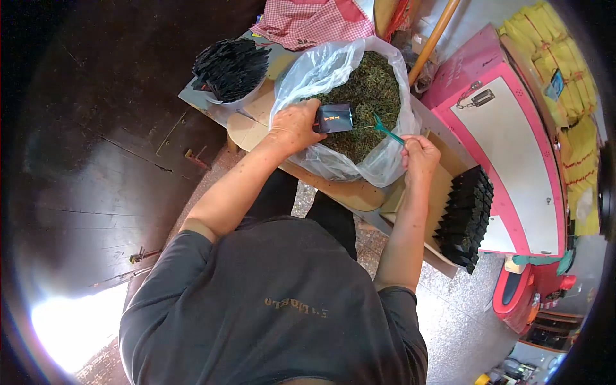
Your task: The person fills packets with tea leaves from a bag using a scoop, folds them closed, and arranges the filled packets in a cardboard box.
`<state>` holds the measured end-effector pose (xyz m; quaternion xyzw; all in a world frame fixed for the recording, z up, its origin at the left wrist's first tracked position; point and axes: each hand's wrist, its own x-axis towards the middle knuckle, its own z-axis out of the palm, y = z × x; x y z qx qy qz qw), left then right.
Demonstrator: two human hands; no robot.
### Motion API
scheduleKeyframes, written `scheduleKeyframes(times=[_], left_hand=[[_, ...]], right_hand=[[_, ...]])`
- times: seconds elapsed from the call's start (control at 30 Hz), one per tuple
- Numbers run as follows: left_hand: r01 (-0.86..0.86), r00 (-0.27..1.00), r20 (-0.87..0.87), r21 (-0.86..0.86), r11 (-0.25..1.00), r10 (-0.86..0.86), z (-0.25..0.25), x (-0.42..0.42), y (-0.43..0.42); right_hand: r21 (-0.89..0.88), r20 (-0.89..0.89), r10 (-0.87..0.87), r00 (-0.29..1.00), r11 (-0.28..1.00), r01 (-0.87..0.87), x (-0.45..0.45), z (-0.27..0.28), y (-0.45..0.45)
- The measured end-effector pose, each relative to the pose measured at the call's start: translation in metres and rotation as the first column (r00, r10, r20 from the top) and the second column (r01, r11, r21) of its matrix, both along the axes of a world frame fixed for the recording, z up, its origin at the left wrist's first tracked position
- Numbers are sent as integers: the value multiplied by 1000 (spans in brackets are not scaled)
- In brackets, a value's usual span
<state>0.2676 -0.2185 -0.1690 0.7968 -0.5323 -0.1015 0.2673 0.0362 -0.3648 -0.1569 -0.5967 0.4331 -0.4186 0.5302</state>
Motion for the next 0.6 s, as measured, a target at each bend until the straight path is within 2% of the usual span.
scheduleKeyframes(times=[0.2, 0.37, 0.6], left_hand=[[-13, 998, 62, 66, 998, 9, 4, -3, -2], [5, 997, 83, 29, 1000, -8, -1, -3, -5], [-17, 982, 187, 17, 1000, 13, -4, 3, -5]], right_hand=[[-20, -18, 63, 998, 998, -63, 0, -6, 0], [-49, -64, 107, 992, 993, -111, 4, -10, 1], [-96, -94, 31, 995, 995, -40, 0, -14, -6]])
